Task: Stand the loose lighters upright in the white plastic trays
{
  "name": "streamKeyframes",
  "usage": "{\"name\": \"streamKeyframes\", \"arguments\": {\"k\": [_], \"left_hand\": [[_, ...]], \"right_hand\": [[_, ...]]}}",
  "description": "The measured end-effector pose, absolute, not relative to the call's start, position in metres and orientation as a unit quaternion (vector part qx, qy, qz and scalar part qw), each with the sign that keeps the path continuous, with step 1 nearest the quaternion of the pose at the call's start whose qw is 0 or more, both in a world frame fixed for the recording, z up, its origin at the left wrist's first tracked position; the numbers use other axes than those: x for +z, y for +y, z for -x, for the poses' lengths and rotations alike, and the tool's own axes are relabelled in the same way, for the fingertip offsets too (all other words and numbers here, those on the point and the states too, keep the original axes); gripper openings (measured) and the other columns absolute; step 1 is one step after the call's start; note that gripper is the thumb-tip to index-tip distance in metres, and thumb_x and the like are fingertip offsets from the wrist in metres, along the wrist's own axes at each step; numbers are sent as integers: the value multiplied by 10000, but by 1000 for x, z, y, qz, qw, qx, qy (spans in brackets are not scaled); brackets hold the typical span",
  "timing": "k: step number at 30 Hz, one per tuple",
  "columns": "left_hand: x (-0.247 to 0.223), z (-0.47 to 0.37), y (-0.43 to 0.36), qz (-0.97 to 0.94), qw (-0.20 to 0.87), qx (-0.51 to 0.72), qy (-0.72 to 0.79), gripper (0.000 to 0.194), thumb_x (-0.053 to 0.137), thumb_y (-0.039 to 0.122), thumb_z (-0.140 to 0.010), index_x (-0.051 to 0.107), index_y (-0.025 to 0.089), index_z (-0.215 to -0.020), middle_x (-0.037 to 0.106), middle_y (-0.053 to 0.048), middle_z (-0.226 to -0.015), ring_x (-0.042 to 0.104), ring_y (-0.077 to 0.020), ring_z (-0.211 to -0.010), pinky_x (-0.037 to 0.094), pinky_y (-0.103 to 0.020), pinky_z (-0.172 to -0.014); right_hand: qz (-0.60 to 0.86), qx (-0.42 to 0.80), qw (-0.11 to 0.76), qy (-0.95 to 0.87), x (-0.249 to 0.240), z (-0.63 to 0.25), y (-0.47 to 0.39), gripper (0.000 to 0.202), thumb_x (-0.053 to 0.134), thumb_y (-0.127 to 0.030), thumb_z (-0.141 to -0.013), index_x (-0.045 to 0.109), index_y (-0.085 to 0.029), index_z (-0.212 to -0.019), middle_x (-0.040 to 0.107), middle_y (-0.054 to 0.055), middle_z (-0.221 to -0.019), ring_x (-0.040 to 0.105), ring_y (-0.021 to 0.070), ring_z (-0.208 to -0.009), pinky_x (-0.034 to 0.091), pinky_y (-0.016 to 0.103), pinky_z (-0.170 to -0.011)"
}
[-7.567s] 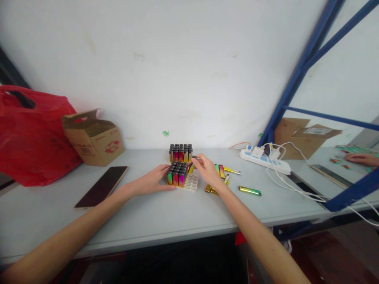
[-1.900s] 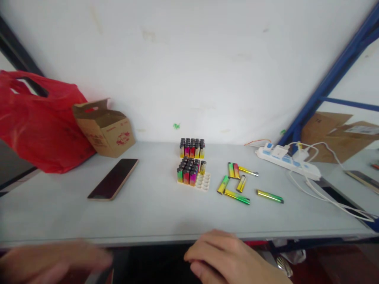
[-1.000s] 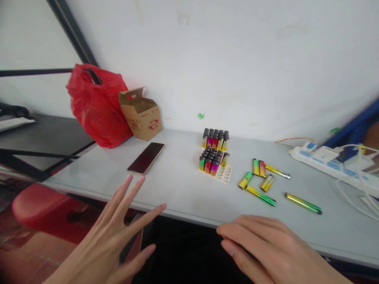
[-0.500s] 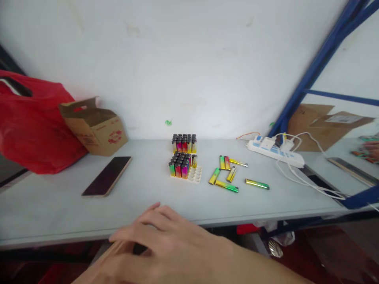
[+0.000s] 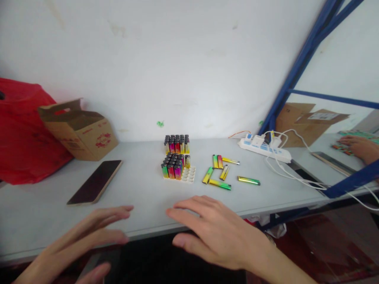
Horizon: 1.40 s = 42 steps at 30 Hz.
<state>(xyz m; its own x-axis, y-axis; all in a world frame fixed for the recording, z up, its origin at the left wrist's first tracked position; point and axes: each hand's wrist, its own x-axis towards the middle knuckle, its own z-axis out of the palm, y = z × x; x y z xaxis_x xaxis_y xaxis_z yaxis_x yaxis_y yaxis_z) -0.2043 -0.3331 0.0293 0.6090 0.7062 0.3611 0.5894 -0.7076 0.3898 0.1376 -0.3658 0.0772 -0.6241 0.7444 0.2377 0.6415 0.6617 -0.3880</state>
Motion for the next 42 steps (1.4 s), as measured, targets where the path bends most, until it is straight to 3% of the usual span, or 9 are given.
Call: {"name": "streamKeyframes", "arguments": {"k": [4,9,15,23,28,30,35,39,42], "left_hand": [[38,190,-304,-879,68,273,385,360,632,506,-973,647,330,-1287,650,-38,-1410,704,-244,-1207,586,-303,-1025],[31,161,-258,-877,90,244,405,594,638,514,-977,453,287,-1493,509,-96,-1522,579,-282,-1364,462,-432,-1180],[25,133,-203,-867,146,203,431,896,766,569,-843,356,204,-1551,572,-147,-1427,573,-339,-1318,448,-491,-1158],[21,114,-141,-884,210,159,387,972,829,682,-668,536,165,-1437,639,-155,-1324,626,-359,-1168,508,-468,-1049],[26,107,-127,-902,217,134,350,787,839,691,-649,683,149,-1197,688,-120,-1170,653,-341,-1063,533,-424,-964],[27,106,-126,-905,227,140,330,741,843,661,-672,688,158,-1194,692,-102,-1169,649,-323,-1061,526,-405,-965],[24,107,-130,-902,212,163,340,729,840,675,-681,686,159,-1171,687,-88,-1125,640,-295,-998,527,-381,-914],[18,109,-134,-896,174,172,370,700,806,739,-676,690,164,-1058,668,-81,-1036,636,-296,-945,530,-388,-854],[13,111,-135,-894,150,182,380,701,767,775,-697,684,165,-1031,654,-85,-1012,633,-307,-960,525,-410,-867]], "right_hand": [[465,63,233,-852,64,-174,-350,326,530,-344,-1075,688,-230,-1336,747,93,-1268,704,227,-1173,560,383,-1057],[531,9,257,-808,49,-213,-315,249,537,-289,-1056,728,-207,-1195,761,104,-1185,720,258,-1120,575,444,-1028],[575,5,235,-784,33,-251,-310,232,608,-332,-1006,733,-220,-1167,729,115,-1183,688,293,-1160,550,498,-1055],[579,45,202,-789,11,-266,-316,275,668,-414,-974,754,-226,-1154,712,116,-1171,655,297,-1157,523,505,-1064],[584,64,211,-781,10,-264,-310,236,635,-410,-986,738,-223,-1087,707,110,-1161,639,289,-1176,493,499,-1079],[584,87,223,-775,14,-264,-309,231,645,-429,-974,724,-225,-1045,710,103,-1152,639,290,-1170,493,493,-1066],[596,208,354,-690,24,-262,-299,369,728,-520,-894,727,-198,-1075,742,102,-1116,676,254,-967,550,398,-852],[522,381,541,-539,29,-240,-273,433,824,-547,-805,732,-206,-1057,760,77,-1070,702,223,-953,547,357,-872],[434,472,614,-460,37,-214,-245,396,804,-555,-823,685,-224,-1004,755,55,-1012,707,192,-907,557,341,-853]]}}
